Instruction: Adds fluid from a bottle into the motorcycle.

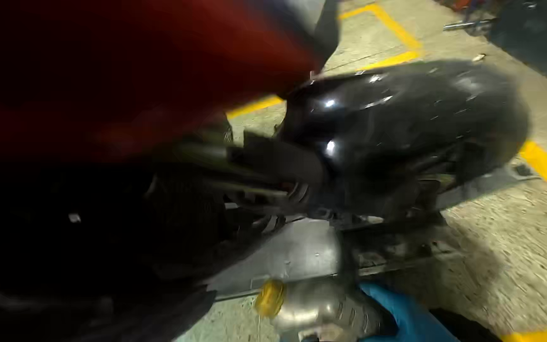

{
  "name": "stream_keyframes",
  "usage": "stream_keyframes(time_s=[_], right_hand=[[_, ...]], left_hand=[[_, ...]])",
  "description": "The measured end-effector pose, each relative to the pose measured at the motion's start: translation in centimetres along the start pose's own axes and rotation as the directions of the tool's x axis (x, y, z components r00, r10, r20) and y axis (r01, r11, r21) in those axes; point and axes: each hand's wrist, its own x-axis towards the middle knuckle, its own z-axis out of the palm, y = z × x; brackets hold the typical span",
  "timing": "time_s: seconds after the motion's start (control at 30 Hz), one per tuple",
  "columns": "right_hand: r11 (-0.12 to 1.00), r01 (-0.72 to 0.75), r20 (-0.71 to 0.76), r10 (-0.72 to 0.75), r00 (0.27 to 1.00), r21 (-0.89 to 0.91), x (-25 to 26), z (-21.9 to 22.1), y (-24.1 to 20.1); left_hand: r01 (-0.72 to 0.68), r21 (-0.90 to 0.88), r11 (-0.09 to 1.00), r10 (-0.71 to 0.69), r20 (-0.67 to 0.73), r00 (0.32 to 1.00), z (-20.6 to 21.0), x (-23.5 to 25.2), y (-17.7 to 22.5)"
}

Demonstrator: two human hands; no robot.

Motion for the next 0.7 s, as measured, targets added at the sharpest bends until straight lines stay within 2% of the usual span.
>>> stream_keyframes(time_s=[0.03,0.1,0.27,0.4,0.6,0.7], right_hand=[[1.0,-0.009,0.034,0.008,0.999,0.024,1.6,0.3,1.3],[0.995,0.004,0.089,-0.013,0.996,0.097,4.6,0.9,3.3],[0.973,0.039,0.231,-0.093,0.969,0.228,8.9,2.7,5.3],[0.975,-0.087,0.292,0.024,0.956,0.207,8.7,3.9,4.7],[0.977,-0.022,0.378,-0.061,0.924,0.21,10.8,6.2,4.0],[0.961,-0.054,0.395,-0.059,0.917,0.27,11.6,6.7,2.7]], left_hand=[[0.018,-0.007,1.0,-0.019,-0.106,0.994,0.5,1.0,-0.7],[0.006,-0.007,1.0,-0.007,-0.225,0.974,1.1,2.7,-1.5],[-0.077,-0.002,0.997,0.073,-0.307,0.949,0.2,4.3,-2.4],[-0.115,0.017,0.993,0.114,-0.337,0.935,-0.9,3.9,-2.1],[0.08,0.117,0.99,-0.019,-0.447,0.894,-2.5,4.3,0.4],[0.076,0.086,0.993,-0.025,-0.485,0.874,-2.6,4.5,1.3]])
